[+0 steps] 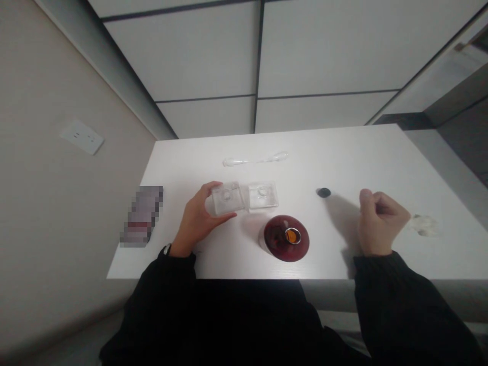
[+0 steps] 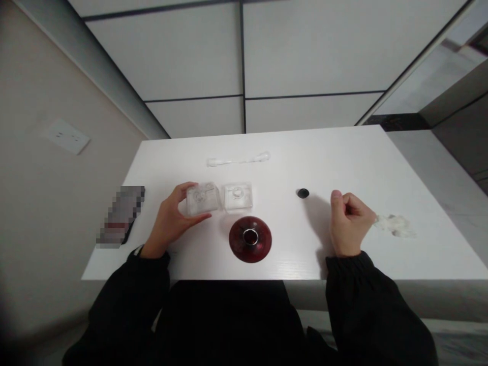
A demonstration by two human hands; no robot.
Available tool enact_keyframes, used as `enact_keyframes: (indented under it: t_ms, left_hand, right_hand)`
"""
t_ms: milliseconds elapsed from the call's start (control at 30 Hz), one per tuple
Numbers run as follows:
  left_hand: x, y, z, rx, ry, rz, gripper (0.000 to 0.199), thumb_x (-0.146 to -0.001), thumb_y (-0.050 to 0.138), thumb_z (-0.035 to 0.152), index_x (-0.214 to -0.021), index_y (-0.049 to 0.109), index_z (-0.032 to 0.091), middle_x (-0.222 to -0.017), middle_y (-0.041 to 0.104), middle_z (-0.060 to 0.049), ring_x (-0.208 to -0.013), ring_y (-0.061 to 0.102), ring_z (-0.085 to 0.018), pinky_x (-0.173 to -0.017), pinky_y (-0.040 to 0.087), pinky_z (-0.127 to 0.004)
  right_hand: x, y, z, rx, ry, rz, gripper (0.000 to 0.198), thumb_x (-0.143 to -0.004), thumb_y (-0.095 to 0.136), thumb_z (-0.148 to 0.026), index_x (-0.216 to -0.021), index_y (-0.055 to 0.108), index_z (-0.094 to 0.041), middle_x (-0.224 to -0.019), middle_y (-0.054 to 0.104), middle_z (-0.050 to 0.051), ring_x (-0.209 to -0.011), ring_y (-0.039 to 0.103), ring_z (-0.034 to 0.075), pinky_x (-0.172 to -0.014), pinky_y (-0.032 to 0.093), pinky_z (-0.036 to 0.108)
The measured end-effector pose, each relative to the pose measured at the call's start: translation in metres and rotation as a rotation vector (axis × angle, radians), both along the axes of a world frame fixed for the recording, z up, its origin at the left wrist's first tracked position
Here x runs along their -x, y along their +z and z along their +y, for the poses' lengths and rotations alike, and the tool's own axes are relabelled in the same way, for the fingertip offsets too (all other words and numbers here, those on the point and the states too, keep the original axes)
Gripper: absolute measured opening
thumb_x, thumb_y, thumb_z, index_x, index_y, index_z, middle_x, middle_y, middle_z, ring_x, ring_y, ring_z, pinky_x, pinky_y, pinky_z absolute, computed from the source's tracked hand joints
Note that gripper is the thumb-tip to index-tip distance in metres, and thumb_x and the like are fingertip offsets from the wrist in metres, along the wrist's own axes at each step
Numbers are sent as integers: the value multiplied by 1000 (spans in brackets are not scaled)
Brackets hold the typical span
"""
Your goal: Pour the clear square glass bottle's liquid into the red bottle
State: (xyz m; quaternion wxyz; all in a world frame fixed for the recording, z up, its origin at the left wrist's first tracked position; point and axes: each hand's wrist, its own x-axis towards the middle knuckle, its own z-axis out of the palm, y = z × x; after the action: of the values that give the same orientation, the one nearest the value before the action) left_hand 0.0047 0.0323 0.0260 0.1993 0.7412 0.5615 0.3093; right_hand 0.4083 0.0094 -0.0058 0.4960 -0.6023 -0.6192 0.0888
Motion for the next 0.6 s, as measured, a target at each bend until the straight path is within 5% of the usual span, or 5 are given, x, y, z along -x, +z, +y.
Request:
enact_keyframes:
  t_ms: [100, 167, 233, 367, 600]
  left_hand:
    - [-2, 7, -13, -98, 52, 15, 74, -76, 91, 45, -136, 53, 24, -137, 68, -11, -127, 68, -30, -112, 56, -48]
    - [-3, 12, -22, -155, 75, 31, 78, -76, 91, 44, -140, 51, 24, -139, 67, -11, -128, 68, -30, -112, 56, -47]
    - [-4, 18, -31, -197, 90, 51, 81, -76, 91, 44, -142, 48, 24, -140, 66, -12, -128, 68, -30, -111, 57, -47]
    - [-8, 30, -43, -270, 75, 119, 77, -80, 89, 42, -143, 48, 23, -139, 67, -13, -130, 67, -31, -112, 56, -49]
    - [-16, 51, -51, -325, -48, 189, 82, -90, 81, 41, -158, 39, 27, -142, 67, -12, -130, 65, -31, -113, 56, -48]
  right_hand:
    - [19, 8, -16, -32, -102, 55, 46, -100, 62, -51, -65, 49, -25, -57, 41, -3, -54, 38, 15, -54, 29, 35]
    - [38, 11, -32, -20, 24, 69, 40, -100, 61, -55, -76, 60, -24, -69, 57, 0, -64, 55, 18, -61, 44, 35]
    - [60, 11, -49, -5, 230, 161, 44, -96, 63, -65, -108, 69, -23, -103, 69, 7, -92, 69, 24, -76, 58, 40]
    - [99, 7, -75, 37, 405, 159, 88, -88, 70, -75, -156, 45, -26, -144, 59, 16, -130, 62, 34, -106, 56, 54]
    - [133, 11, -74, 80, 308, 82, 87, -86, 82, -51, -157, 37, -29, -145, 59, 14, -132, 63, 33, -109, 57, 56]
